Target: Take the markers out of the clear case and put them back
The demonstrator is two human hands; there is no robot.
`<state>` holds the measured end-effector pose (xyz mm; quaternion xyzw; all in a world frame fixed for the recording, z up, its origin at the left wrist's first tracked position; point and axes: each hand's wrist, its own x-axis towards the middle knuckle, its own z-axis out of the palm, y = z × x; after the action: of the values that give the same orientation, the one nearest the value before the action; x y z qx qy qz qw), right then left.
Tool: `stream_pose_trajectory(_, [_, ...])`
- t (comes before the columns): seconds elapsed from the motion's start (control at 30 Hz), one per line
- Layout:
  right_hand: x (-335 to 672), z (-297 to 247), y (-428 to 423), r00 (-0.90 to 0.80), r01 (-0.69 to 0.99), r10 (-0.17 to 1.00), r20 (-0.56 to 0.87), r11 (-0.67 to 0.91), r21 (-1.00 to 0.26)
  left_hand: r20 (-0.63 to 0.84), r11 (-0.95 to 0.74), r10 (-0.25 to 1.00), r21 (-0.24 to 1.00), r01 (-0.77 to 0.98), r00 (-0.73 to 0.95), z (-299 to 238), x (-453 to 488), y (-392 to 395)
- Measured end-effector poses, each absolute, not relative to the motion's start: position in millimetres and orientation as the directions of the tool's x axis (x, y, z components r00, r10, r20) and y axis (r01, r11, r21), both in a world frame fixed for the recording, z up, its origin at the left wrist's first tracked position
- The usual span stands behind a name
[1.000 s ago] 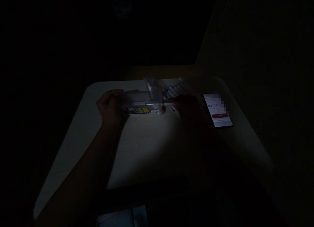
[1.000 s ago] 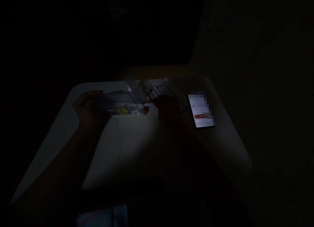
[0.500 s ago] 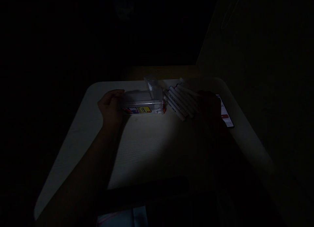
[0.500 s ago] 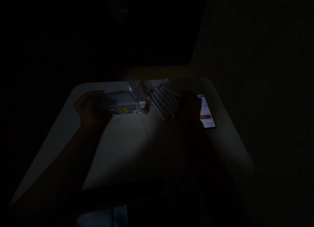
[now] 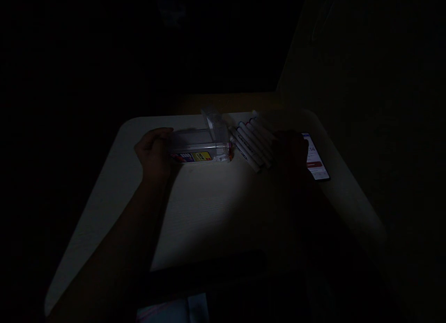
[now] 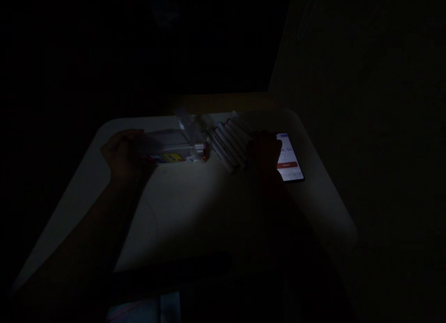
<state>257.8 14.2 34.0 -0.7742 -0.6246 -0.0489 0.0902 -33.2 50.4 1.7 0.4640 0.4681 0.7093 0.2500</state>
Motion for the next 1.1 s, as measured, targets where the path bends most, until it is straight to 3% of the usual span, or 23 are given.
stream_pose_trajectory(0.23, [253.9,26.5,15.5,0.045,0.989,0.969,0.244,-0.009,-0.146,0.421,-0.434,0.792,0.898,0.079,-0.442,1.7,-34.3,50.2])
stream_pose_trajectory(0.37, [248.9,14.9,14.6,-0.033,0.992,0.974,0.224,0.059,-0.112,0.440,-0.443,0.785,0.891,0.100,-0.436,4.6,-31.2,47.8])
stream_pose_trajectory(0.5, [244.8,11.0,10.8,-0.059,0.994,0.983,0.175,0.074,-0.079,0.438,-0.449,0.783,0.889,0.087,-0.441,4.5,-30.3,47.8])
stream_pose_trajectory(0.7, [241.5,19.1,8.8,-0.030,0.988,0.983,0.182,0.057,-0.145,0.441,-0.433,0.777,0.892,0.126,-0.449,3.0,-31.8,49.8])
stream_pose_trajectory(0.83, [238.9,23.5,7.9,-0.013,0.995,0.989,0.146,0.027,-0.093,0.421,-0.430,0.789,0.899,0.087,-0.447,5.2,-29.5,47.5])
stream_pose_trajectory(1.1, [222.2,9.0,0.2,-0.245,0.961,0.916,0.317,0.273,-0.044,0.434,-0.423,0.784,0.897,0.130,-0.443,5.4,-30.9,47.6])
